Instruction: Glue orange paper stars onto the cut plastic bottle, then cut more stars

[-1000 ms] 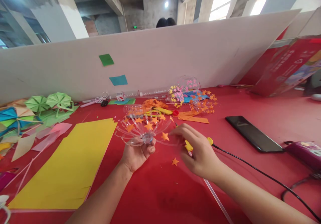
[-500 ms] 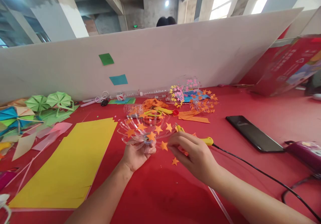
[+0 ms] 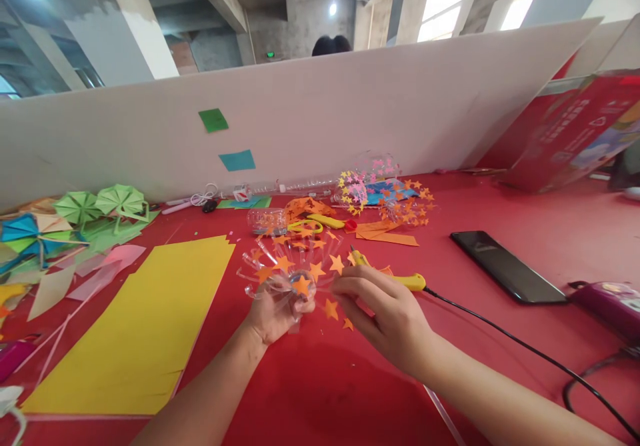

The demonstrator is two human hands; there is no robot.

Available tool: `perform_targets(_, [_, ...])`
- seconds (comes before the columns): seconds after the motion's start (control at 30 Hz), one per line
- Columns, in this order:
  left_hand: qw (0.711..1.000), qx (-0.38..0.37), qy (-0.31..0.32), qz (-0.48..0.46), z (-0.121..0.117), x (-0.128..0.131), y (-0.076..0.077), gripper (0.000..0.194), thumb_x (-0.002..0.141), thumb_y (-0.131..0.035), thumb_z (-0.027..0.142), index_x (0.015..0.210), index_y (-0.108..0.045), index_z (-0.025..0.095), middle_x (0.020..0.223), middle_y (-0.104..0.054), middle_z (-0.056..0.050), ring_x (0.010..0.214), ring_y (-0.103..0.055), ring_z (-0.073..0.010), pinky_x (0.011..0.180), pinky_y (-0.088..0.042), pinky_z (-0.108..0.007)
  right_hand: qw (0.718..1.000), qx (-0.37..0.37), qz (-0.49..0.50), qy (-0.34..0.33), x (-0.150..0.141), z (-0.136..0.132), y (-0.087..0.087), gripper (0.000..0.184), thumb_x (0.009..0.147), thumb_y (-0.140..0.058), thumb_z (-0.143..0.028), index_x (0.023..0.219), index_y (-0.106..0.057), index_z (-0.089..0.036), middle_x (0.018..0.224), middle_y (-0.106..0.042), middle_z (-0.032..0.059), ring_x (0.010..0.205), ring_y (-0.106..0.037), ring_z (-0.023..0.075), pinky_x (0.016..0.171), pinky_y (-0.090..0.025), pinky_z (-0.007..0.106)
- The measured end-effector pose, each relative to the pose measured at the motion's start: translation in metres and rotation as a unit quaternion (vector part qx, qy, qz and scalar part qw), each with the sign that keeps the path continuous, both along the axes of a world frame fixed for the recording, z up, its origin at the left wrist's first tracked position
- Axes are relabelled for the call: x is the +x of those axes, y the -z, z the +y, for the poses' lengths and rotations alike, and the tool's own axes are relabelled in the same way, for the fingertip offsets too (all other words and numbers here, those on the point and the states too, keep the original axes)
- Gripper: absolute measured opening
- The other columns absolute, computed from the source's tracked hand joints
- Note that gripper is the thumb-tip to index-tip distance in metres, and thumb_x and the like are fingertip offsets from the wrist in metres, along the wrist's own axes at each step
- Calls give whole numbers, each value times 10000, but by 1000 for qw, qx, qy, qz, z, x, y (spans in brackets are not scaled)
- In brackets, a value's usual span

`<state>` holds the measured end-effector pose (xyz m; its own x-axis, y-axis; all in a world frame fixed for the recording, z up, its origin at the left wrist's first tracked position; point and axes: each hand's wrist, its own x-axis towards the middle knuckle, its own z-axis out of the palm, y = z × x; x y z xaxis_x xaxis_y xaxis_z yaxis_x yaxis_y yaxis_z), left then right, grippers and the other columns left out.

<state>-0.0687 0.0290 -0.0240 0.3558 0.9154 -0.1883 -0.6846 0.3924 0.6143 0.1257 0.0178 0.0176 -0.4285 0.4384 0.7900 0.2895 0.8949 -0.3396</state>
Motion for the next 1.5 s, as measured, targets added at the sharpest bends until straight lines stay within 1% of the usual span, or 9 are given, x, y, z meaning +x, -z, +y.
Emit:
perform_targets(0.27, [999, 28, 22, -6, 3, -2, 7, 207, 600, -639, 227, 751, -682, 92, 646, -628, -74, 449, -434, -79, 495, -343, -233, 993, -78, 85, 4, -4, -9, 3, 123, 906, -520, -121, 985, -553, -209, 813, -705, 20, 684, -689, 125, 628, -566, 202])
perform_targets(0.4, [1000, 8, 16, 6, 3, -2, 8, 152, 601, -626, 202, 714, -671, 110, 606, -616, -59, 430, -436, -88, 491, -359, -249, 997, -35, 66, 28, -3, -10, 3, 129, 908, -529, -125, 969, -598, -215, 801, -725, 24, 693, -700, 137, 647, -568, 211])
perform_targets(0.53, [1000, -18, -4, -3, 2, -3, 7, 111, 567, -638, 158, 672, -651, 128, 633, -635, -48, 464, -477, -101, 473, -361, -233, 998, 14, 55, -10, -1, -8, 0, 206, 896, -527, -83, 1043, -614, -199, 869, -727, 57, 745, -699, 145, 663, -566, 224])
perform_targets(0.8, [1000, -27, 4, 0, 2, -5, 9, 40, 605, -624, 139, 645, -616, 136, 641, -612, -41, 472, -472, -95, 473, -372, -235, 995, -29, 82, -40, -3, -10, -1, 164, 888, -527, -54, 911, -604, -197, 849, -726, 59, 809, -712, 154, 699, -579, 237])
perform_targets(0.97, [999, -37, -8, -14, 3, -5, 12, 143, 592, -610, 110, 727, -629, 151, 744, -634, -49, 571, -545, -114, 448, -369, -192, 997, 15, 46, -56, 1, -12, -4, 163, 895, -531, -44, 965, -609, -168, 870, -753, 85, 844, -727, 156, 713, -586, 224])
perform_targets(1.1, [999, -27, 14, -21, 3, -6, 14, 282, 594, -610, 112, 871, -643, 153, 710, -619, -48, 595, -564, -136, 437, -363, -190, 998, 38, 24, -52, 1, -11, -5, 179, 918, -490, -59, 988, -601, -180, 833, -754, 67, 769, -731, 148, 654, -588, 219])
perform_targets(1.3, [1000, 4, 10, -7, 2, -6, 14, 85, 613, -629, 177, 682, -609, 130, 617, -590, -50, 541, -521, -125, 499, -386, -230, 998, 24, 47, -25, -1, -10, 2, 239, 890, -518, -53, 1081, -554, -192, 920, -737, 66, 826, -718, 157, 727, -581, 243])
perform_targets(1.4, [999, 40, 27, -14, 3, -7, 11, 94, 637, -620, 211, 655, -598, 121, 618, -584, -59, 527, -491, -107, 516, -377, -223, 997, 45, 55, -30, 3, -12, 1, 353, 854, -519, -22, 1166, -507, -186, 1016, -713, 103, 893, -703, 170, 737, -574, 252])
perform_targets(1.5, [997, 63, 47, -24, 4, -7, 9, 131, 650, -609, 225, 689, -609, 100, 644, -577, -67, 506, -461, -79, 512, -356, -200, 995, 60, 77, -21, 8, -12, -4, 372, 799, -489, 21, 1097, -529, -198, 950, -674, 107, 841, -676, 184, 667, -557, 275])
